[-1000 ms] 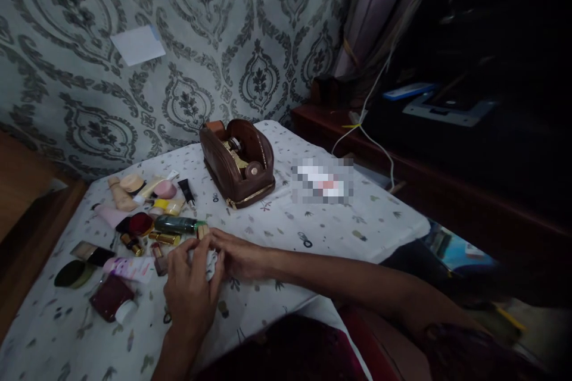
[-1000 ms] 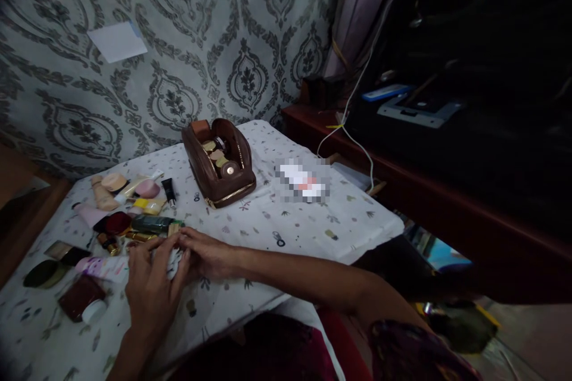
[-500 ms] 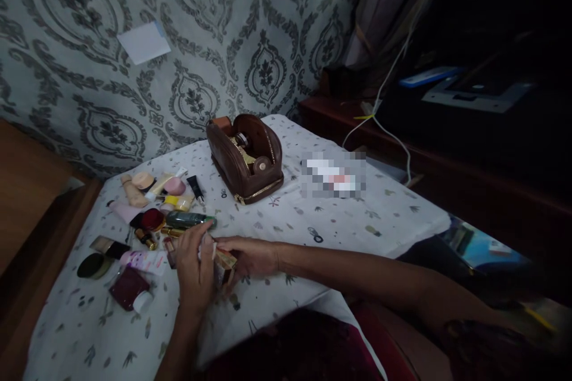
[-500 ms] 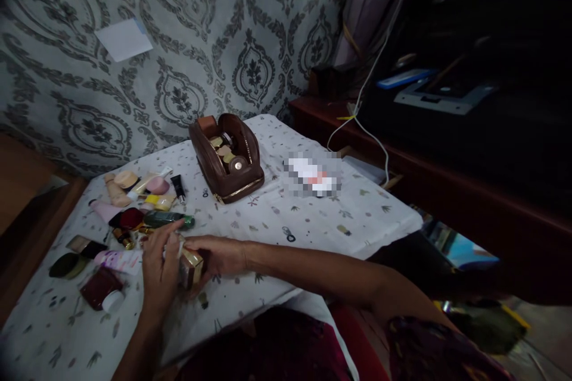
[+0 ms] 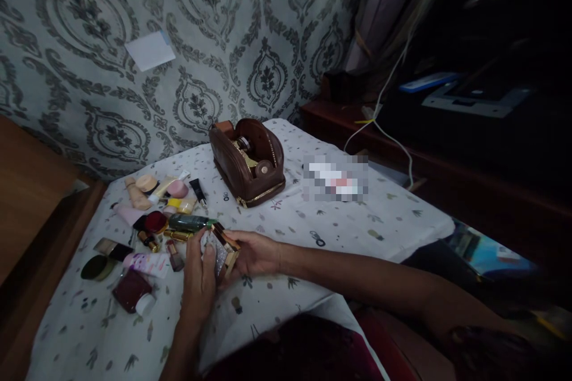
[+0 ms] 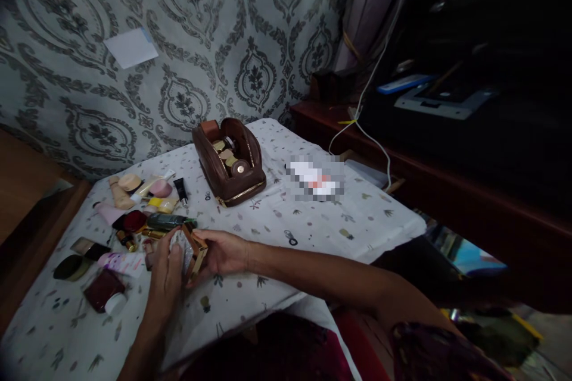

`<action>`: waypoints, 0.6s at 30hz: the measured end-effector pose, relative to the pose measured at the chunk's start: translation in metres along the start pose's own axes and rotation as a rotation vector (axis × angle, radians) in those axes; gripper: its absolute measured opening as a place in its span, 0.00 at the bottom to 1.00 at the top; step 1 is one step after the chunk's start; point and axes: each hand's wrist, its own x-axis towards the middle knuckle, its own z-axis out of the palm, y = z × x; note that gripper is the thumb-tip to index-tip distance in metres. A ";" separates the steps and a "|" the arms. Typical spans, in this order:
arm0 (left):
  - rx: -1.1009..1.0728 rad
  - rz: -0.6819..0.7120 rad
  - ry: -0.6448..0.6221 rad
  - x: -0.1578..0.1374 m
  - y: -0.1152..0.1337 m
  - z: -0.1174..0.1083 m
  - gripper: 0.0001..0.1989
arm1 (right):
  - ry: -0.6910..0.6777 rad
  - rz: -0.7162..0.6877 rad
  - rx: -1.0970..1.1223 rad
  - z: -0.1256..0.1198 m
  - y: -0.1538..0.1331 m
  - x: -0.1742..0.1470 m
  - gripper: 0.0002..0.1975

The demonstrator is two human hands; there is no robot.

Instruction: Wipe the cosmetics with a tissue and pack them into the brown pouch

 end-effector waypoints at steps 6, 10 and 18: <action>0.134 0.101 -0.002 0.002 -0.011 0.001 0.26 | 0.110 -0.052 0.030 0.000 -0.001 0.000 0.18; 0.251 0.167 0.063 0.003 -0.016 -0.002 0.23 | 0.131 -0.072 0.035 0.002 -0.002 0.000 0.17; 0.197 0.207 0.188 0.010 0.003 -0.010 0.13 | 0.165 -0.072 0.001 0.008 0.002 0.000 0.15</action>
